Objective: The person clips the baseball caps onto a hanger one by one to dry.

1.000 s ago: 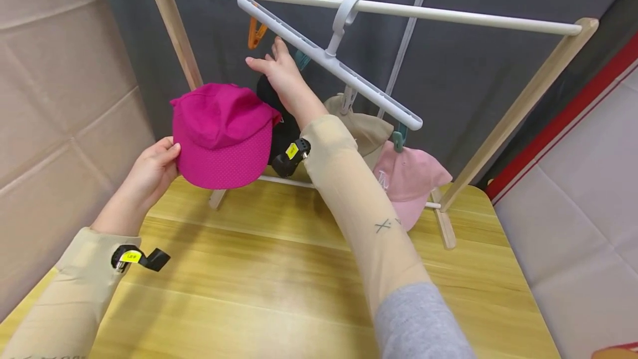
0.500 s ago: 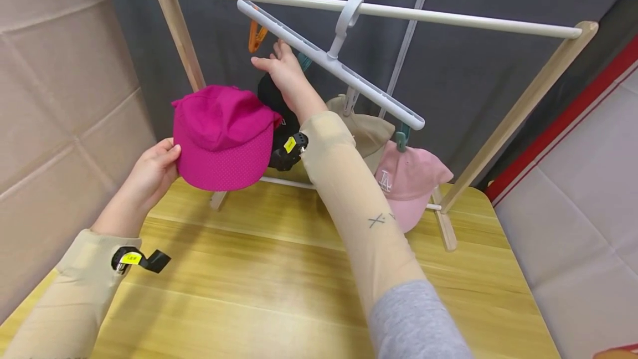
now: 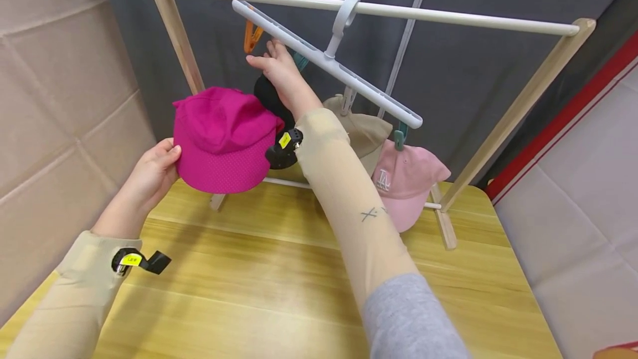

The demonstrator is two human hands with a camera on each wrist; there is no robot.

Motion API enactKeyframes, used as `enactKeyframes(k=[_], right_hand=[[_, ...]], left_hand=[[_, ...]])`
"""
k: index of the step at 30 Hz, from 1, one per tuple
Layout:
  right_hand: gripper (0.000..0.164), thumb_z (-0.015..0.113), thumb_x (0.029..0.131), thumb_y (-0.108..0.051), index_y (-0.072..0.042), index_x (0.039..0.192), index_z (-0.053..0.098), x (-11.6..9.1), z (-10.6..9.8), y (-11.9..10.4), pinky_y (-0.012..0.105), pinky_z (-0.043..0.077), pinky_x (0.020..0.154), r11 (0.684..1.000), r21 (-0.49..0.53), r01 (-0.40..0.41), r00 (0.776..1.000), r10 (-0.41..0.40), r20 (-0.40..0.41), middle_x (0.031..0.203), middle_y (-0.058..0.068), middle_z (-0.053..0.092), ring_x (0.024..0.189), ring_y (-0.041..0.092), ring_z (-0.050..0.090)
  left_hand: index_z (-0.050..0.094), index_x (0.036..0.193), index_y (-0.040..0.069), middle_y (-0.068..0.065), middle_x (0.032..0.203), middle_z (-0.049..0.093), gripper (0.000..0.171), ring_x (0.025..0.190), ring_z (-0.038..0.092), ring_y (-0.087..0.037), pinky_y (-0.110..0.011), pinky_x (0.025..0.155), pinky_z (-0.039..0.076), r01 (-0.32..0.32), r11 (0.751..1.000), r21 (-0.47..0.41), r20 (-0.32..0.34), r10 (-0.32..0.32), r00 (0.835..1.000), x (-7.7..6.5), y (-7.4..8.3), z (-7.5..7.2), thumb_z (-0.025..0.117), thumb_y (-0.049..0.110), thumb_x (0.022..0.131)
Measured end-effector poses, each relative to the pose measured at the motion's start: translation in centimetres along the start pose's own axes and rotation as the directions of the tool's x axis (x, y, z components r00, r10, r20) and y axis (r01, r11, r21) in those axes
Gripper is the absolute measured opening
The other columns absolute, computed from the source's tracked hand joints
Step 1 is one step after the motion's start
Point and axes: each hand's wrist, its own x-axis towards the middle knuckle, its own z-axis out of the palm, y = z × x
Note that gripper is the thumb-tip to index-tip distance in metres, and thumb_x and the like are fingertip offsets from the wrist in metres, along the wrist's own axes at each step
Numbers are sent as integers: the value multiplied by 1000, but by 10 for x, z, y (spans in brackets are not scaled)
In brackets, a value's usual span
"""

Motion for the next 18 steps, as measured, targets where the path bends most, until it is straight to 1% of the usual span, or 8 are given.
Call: enactKeyframes(k=[9,18], right_hand=[[78,56,88,-6,-22,144,5,2,0,-1,26,26,101,1000,-27,-11,999,12,30,147,-11,14,129,4,22],[78,56,87,-7,-21,144,6,2,-1,-1,27,26,101,999,-48,2,999,0,53,145,-10,20,129,6,23]], left_hand=[[43,99,5,1,82,55,8,78,52,-9,-22,70,40,7,1000,-8,8,-7,1000,-1,1,1,38,10,96],[45,96,5,0,80,56,10,75,53,-9,-22,67,40,-16,1000,-24,2,16,1000,0,1,1,35,8,97]])
